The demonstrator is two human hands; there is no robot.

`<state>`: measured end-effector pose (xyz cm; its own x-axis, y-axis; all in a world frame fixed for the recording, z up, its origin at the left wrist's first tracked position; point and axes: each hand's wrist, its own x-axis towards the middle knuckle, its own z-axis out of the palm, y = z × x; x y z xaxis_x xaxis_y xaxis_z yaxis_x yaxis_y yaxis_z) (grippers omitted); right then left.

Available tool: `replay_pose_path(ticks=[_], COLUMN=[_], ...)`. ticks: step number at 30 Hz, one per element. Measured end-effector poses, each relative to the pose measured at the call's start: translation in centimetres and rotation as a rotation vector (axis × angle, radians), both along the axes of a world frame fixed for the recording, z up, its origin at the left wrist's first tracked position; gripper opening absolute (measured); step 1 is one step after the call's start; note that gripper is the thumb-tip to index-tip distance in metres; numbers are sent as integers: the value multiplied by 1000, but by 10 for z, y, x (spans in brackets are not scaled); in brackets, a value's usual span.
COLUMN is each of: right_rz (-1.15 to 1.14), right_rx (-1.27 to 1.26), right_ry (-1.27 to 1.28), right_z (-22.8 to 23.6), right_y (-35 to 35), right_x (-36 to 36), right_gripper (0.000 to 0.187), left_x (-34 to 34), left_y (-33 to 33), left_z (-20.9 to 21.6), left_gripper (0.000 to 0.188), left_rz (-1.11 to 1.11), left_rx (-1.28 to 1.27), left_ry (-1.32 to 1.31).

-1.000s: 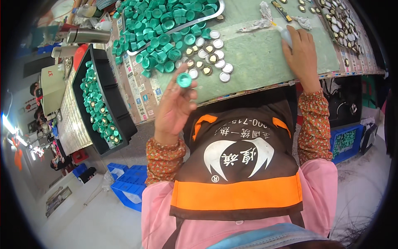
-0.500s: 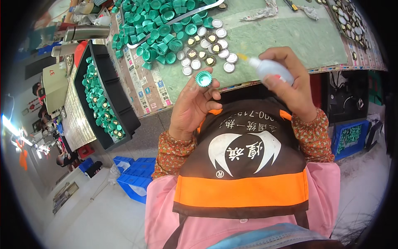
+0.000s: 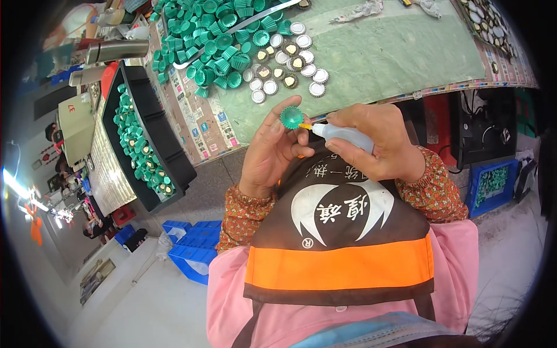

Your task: The person repeatedly picks up green cupcake wrappers and silver metal discs, applies glue to the wrappers, and presses the discs onto them. The person handles the items one at a time, placing the finished assemblies on the table.

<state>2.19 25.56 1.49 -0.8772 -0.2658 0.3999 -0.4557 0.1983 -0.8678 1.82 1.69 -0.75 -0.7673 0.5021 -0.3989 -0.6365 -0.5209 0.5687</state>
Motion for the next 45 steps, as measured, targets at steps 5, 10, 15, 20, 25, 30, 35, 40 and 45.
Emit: replay_pose_path(ticks=[5, 10, 15, 20, 25, 30, 35, 40, 45], right_rz=[1, 12, 7, 20, 32, 36, 46, 38, -6], right_rx=[13, 52, 46, 45, 32, 26, 44, 45, 9], right_ry=[7, 10, 14, 2, -19, -25, -46, -54, -59], right_z=[-2, -1, -4, -3, -4, -3, -1, -1, -6], right_y=[-3, -4, -6, -5, -4, -3, 0, -1, -1], right_x=[2, 3, 5, 6, 6, 6, 6, 6, 7], right_gripper=[17, 19, 20, 20, 19, 18, 18, 18, 21], left_x=[2, 3, 5, 7, 9, 10, 10, 12, 13], left_y=[0, 0, -2, 0, 0, 0, 1, -3, 0], left_z=[-1, -2, -4, -3, -2, -5, -6, -13, -5], left_gripper=[63, 63, 62, 58, 54, 53, 53, 55, 49], left_rz=[-13, -24, -22, -15, -10, -3, -17, -21, -27], left_rx=[-16, -33, -46, -45, -44, -53, -44, 22, 5], left_ry=[1, 7, 4, -34, -47, -40, -40, -42, -81])
